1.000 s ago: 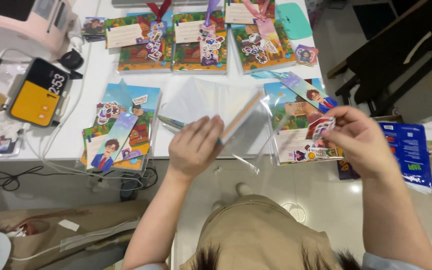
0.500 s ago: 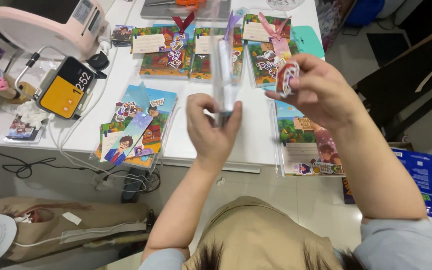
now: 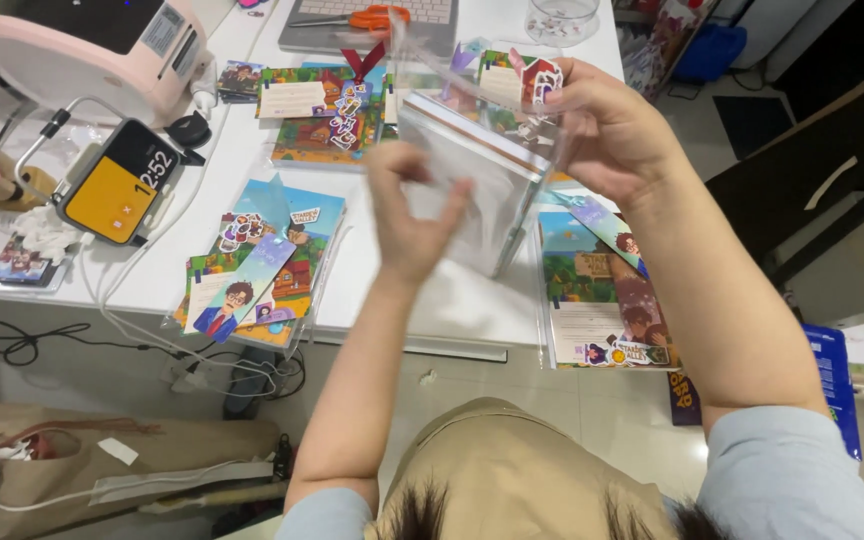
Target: The person packages cards and stickers into plastic bags by hand, including sliding a bookmark, several stickers, and a card into a bag and then peeling a strip to seal it.
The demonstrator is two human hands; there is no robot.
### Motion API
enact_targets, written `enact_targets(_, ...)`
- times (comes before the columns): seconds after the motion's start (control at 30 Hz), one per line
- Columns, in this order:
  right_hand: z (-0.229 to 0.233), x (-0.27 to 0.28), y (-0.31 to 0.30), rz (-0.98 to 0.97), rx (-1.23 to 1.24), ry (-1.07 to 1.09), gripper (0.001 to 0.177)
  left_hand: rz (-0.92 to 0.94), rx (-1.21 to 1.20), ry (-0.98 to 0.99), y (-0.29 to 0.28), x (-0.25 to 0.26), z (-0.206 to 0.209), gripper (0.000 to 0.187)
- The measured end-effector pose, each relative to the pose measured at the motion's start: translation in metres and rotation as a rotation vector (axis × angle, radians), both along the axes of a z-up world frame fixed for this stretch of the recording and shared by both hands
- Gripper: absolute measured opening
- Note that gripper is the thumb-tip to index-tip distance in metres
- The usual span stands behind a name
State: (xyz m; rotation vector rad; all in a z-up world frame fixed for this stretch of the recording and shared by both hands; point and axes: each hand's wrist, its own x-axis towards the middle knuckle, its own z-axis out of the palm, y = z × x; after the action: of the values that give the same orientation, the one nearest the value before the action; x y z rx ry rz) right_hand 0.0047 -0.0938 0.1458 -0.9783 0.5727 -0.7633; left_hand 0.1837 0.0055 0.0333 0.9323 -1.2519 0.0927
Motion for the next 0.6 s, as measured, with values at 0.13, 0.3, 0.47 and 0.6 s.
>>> enact_targets(0.13, 0.005, 0.0, -0.002, -0.022, -0.111, 0.115, 0.035, -0.135, 0.198, 0.128, -0.027, 0.057, -0.01, 0.088)
enact_targets(0.3, 0.01, 0.005, 0.0, -0.012, -0.387, 0.271, 0.026, -0.741, 0.417, 0.284, -0.075, 0.082, -0.045, 0.088)
enact_targets(0.47, 0.035, 0.009, -0.001, 0.127, -0.952, 0.544, 0.027, -0.683, 0.351, 0.289, -0.085, 0.081, -0.067, 0.069)
enact_targets(0.6, 0.069, 0.034, 0.014, 0.224, -1.229, 1.125, 0.03, -0.653, 0.342, 0.312, -0.092, 0.08, -0.075, 0.072)
